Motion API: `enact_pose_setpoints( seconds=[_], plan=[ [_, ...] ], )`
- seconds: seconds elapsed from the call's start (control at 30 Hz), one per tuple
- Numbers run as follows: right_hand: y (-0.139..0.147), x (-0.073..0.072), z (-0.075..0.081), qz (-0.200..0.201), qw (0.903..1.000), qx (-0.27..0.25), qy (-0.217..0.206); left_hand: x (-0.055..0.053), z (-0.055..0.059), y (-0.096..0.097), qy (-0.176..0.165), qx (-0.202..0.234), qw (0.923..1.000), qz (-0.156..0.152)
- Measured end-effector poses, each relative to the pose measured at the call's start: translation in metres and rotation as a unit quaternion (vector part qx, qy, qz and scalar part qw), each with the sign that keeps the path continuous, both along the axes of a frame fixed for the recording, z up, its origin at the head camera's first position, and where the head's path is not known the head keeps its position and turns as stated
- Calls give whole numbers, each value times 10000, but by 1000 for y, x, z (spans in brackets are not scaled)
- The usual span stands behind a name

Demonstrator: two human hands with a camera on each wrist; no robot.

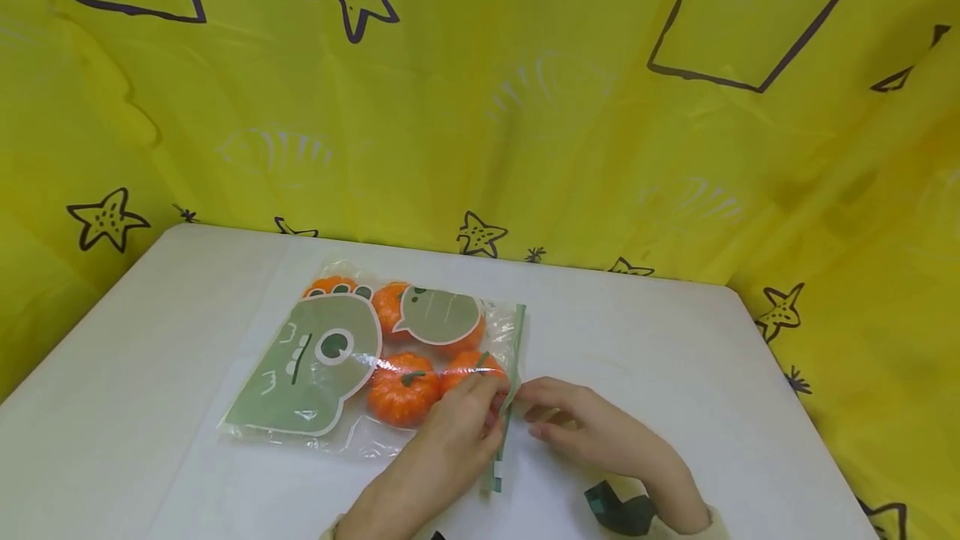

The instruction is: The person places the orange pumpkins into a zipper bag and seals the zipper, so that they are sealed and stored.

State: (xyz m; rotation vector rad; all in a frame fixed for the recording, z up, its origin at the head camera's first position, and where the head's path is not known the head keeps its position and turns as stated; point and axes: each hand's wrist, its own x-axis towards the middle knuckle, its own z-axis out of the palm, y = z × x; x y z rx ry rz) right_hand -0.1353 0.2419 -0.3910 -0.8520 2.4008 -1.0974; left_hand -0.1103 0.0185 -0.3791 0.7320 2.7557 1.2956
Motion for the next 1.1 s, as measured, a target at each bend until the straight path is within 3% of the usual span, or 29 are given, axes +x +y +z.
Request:
enact_pose_setpoints(
  seconds=[0.2, 0.47, 0.7, 0.93, 1.0, 1.1],
  plan=[
    [-10, 0, -2, -86, 9998, 179, 96, 1, -4, -1, 161, -22, 9999, 39],
    [-14, -1, -6, 139, 9993, 276, 200, -2, -4, -3, -128, 192, 9997, -58],
    [-3, 0, -5, -438, 9982, 403, -61, -4, -4, -4, -173, 212, 9996, -58],
    [-1, 0, -2, -699, 9957, 613, -66, -4, -3, -7, -521, -114, 9980, -349],
    [-2, 0, -1, -737, 9951, 641, -126, -5, -3, -7, -270, -316, 9988, -276],
    [-5, -2, 1, -821, 9941, 643, -282, -5, -4, -7, 630, -639, 9959, 62]
  ],
)
